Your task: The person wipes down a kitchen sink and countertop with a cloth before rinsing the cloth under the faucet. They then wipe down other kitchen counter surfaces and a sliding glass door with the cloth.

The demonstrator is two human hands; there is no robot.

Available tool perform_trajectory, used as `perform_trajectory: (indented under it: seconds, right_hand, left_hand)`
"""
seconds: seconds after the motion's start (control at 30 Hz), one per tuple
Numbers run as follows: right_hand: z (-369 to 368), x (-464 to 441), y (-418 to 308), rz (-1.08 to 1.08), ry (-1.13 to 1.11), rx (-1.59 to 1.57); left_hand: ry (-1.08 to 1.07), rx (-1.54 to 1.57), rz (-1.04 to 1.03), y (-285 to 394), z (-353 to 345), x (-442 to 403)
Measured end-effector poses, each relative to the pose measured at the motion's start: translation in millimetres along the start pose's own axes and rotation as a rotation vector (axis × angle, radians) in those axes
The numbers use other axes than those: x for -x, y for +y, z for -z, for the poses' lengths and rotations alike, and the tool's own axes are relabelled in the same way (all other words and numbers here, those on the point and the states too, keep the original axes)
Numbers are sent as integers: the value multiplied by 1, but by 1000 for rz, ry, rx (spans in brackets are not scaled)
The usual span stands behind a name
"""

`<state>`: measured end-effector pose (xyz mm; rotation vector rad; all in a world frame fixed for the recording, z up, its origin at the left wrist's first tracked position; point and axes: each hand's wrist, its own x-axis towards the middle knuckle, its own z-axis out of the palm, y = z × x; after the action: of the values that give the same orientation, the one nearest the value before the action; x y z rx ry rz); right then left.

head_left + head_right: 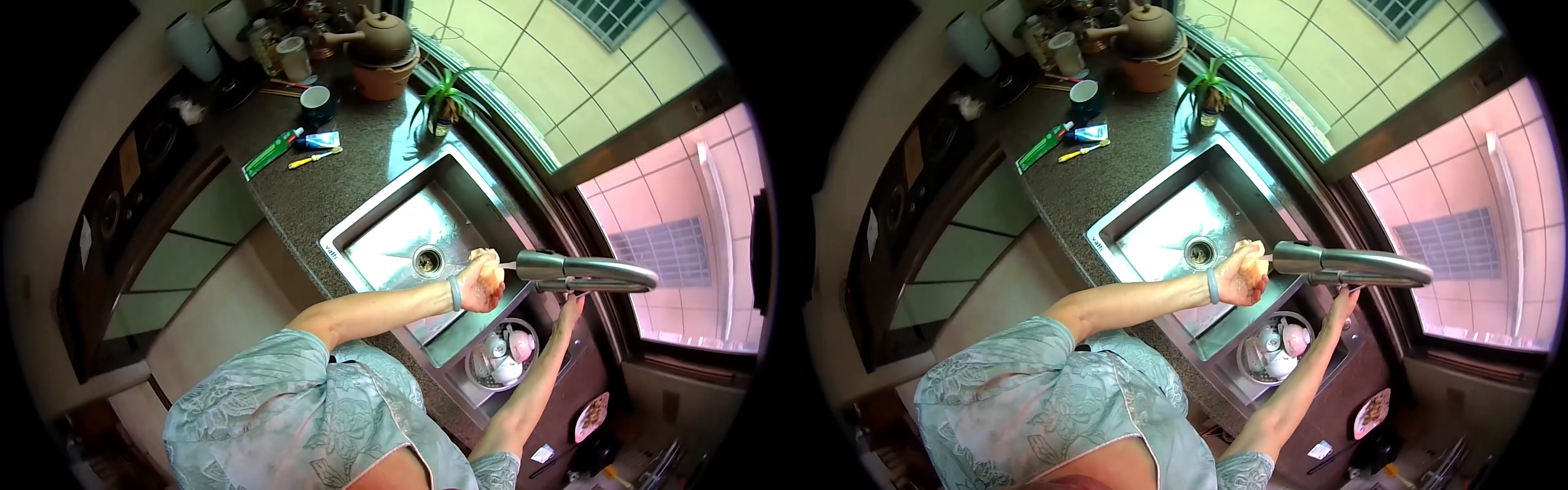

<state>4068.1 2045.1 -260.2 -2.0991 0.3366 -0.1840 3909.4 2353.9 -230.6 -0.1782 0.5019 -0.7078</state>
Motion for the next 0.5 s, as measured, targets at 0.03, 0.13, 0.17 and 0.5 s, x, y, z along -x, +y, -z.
perform_trajectory:
  seconds: [0.03,0.13,0.17,0.5]
  right_hand:
    - [1,-6,0,-3,-39,-25]
    - [3,-17,-1,-28,-170,-104]
    - [6,-18,-2,-37,-198,-132]
    - [-39,95,-23,292,207,-38]
  left_hand:
    - [-19,-21,-9,-1,3,4]
    - [23,-13,-19,-7,5,16]
    - [-3,-18,-1,-8,10,15]
    - [-121,20,70,-34,19,25]
